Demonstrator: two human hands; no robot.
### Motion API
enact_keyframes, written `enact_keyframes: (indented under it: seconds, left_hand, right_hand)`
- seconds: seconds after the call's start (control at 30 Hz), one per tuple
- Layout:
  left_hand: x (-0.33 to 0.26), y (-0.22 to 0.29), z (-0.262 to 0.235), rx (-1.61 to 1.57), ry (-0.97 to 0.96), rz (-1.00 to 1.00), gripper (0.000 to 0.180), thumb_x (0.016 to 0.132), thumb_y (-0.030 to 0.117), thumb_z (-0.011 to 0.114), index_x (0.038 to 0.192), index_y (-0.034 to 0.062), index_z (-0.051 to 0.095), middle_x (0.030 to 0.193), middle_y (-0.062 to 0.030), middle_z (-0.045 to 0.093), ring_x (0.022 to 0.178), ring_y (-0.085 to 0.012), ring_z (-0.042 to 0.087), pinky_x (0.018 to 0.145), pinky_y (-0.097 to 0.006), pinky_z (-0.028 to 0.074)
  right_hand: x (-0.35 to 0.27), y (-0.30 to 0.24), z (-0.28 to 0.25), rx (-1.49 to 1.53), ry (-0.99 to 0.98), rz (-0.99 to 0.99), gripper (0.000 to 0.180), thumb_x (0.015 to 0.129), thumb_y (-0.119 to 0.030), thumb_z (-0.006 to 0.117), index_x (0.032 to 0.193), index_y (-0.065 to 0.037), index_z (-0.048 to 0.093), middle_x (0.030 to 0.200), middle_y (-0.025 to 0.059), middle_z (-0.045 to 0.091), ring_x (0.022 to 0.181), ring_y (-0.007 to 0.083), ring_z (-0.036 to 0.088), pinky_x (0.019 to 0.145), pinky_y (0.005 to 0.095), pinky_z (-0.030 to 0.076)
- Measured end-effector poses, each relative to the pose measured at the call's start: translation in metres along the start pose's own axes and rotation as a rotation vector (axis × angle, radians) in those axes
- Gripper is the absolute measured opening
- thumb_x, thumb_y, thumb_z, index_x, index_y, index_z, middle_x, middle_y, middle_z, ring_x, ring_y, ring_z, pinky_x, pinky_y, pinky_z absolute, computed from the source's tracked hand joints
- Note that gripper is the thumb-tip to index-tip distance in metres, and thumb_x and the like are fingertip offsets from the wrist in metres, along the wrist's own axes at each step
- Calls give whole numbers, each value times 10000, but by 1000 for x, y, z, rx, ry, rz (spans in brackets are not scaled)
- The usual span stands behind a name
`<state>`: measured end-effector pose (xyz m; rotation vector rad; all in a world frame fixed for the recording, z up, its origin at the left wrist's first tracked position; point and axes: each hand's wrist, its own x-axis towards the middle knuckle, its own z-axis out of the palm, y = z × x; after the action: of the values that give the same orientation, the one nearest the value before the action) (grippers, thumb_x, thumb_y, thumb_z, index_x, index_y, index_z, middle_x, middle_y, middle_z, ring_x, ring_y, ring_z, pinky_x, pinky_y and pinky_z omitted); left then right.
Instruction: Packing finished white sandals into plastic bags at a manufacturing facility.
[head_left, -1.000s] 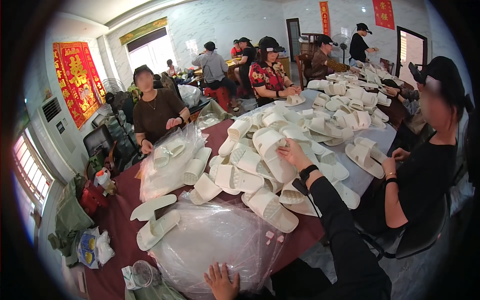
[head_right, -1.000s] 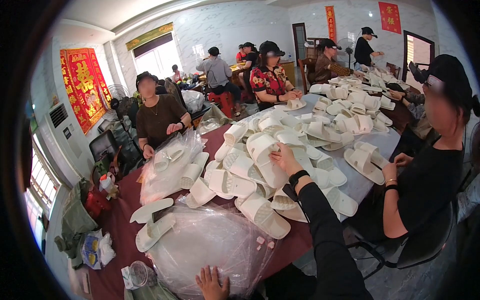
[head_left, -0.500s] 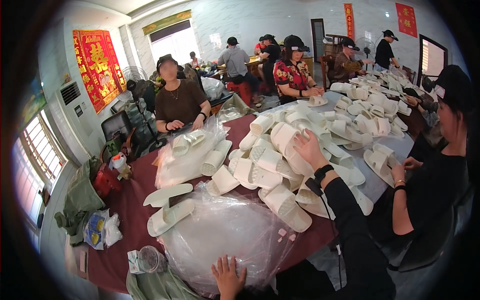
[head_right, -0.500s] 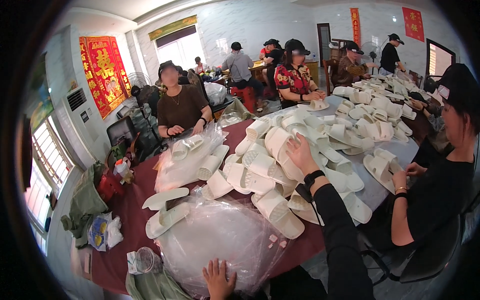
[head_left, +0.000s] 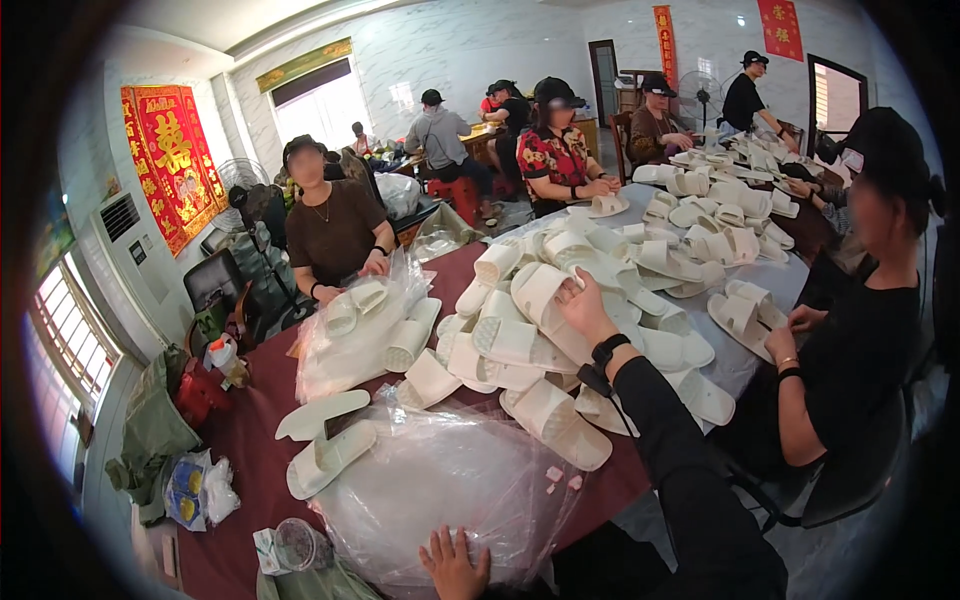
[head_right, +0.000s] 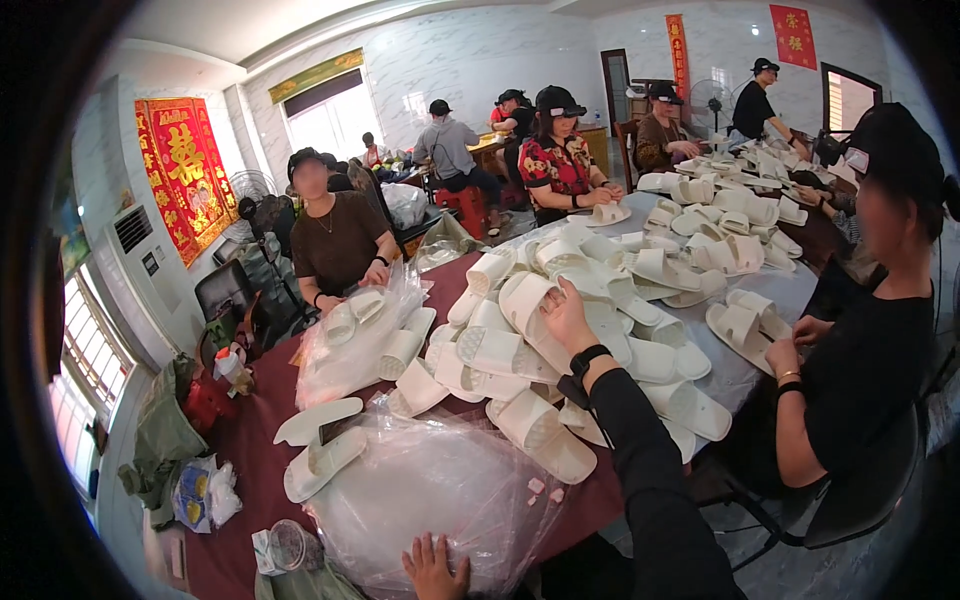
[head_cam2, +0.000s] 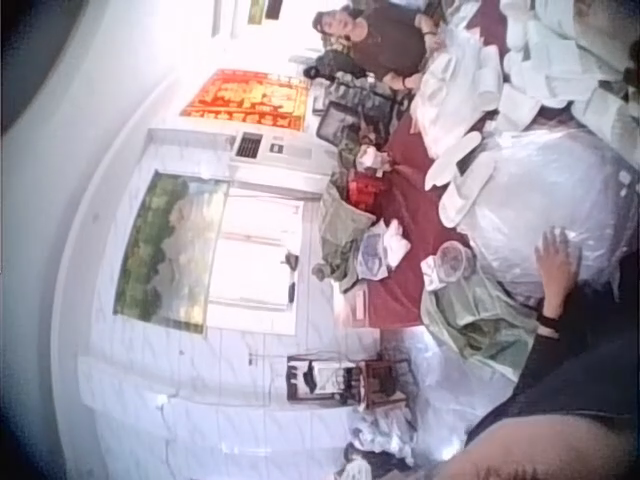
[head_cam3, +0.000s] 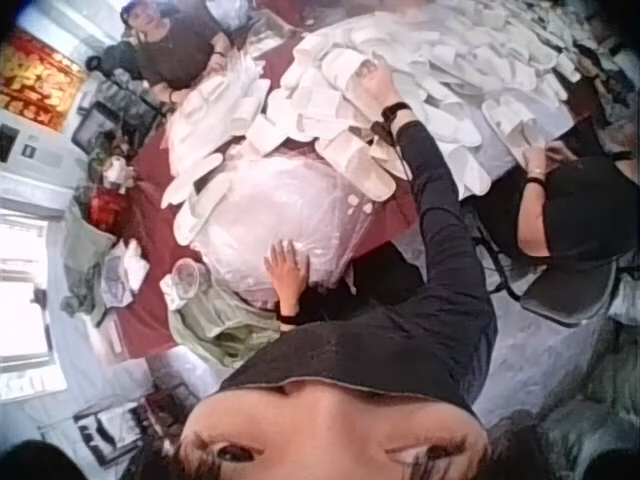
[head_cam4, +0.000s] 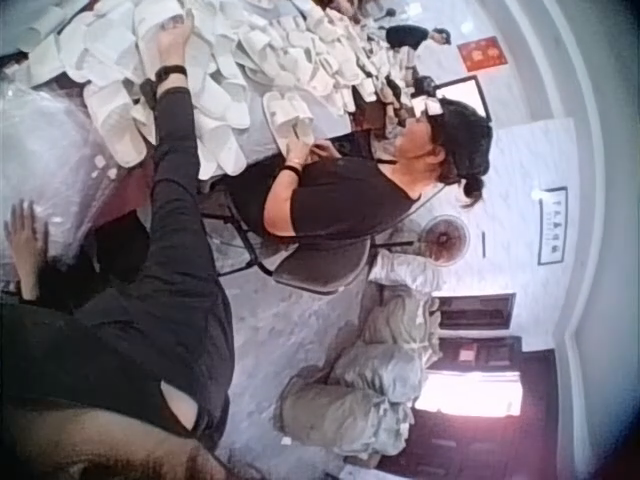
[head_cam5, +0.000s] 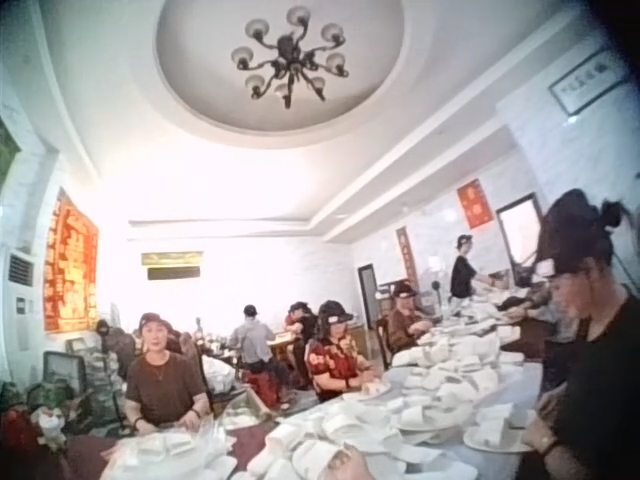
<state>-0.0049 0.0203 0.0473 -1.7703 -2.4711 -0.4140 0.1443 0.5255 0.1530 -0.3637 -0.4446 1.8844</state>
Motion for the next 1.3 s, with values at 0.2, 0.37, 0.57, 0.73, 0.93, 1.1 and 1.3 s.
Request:
enact_keyframes:
  seconds: [0.2, 0.37, 0.57, 0.73, 0.93, 1.1, 1.3]
  left_hand:
    - [-1, -6, 6, 15, 7, -5, 573, 859, 433, 544, 1285, 51, 516, 1354, -199, 460, 1266, -394, 394, 1042, -586, 247]
    - [1, -8, 5, 20, 47, -5, 557, 856, 430, 546, 1257, 43, 543, 1338, -204, 477, 1253, -399, 409, 1036, -592, 255]
    - [1, -4, -3, -8, 53, -5, 575, 861, 434, 538, 1286, 47, 516, 1343, -203, 475, 1262, -397, 402, 1040, -591, 250]
    - [-1, -1, -5, -48, 38, -15, 587, 863, 444, 527, 1298, 49, 504, 1362, -205, 454, 1285, -410, 363, 1052, -604, 213]
    - [-7, -6, 11, -107, 84, -53, 571, 803, 419, 595, 1237, 52, 553, 1344, -198, 457, 1310, -384, 338, 1086, -586, 148]
    - [-6, -4, 2, -94, 56, -72, 566, 815, 387, 598, 1275, 68, 515, 1390, -176, 412, 1307, -377, 336, 1086, -573, 159]
    - [1, -6, 3, -74, 96, -67, 587, 818, 416, 607, 1302, 100, 504, 1386, -152, 423, 1302, -351, 357, 1077, -573, 192]
  right_hand:
    - [-48, -9, 46, 188, -8, 5, 561, 857, -360, 560, 1238, 10, 377, 1273, 121, 442, 1278, 236, 369, 1106, 414, 204]
    - [-118, -9, 88, 383, -259, 147, 565, 888, -309, 496, 1304, 9, 284, 1300, 135, 422, 1282, 288, 382, 1068, 487, 309]
    - [-247, 5, 122, 351, -234, 291, 483, 893, -296, 466, 1249, 22, 392, 1301, 136, 436, 1288, 291, 376, 1092, 510, 272]
    - [-309, 42, 96, 483, -158, 529, 393, 899, -249, 458, 1200, -5, 393, 1245, 109, 445, 1245, 268, 408, 1097, 523, 261]
    - [-331, 106, 70, 387, 25, 701, 271, 895, -217, 470, 1117, -65, 436, 1306, 89, 390, 1312, 224, 308, 1102, 536, 226]
    - [-307, 147, 35, -17, 1, 791, 139, 895, -179, 510, 1013, -107, 528, 1356, 87, 436, 1275, 223, 375, 1070, 478, 277]
    - [-292, 135, 22, -323, -261, 791, 227, 923, -203, 499, 1091, -52, 484, 1258, 97, 545, 1190, 213, 473, 975, 405, 369]
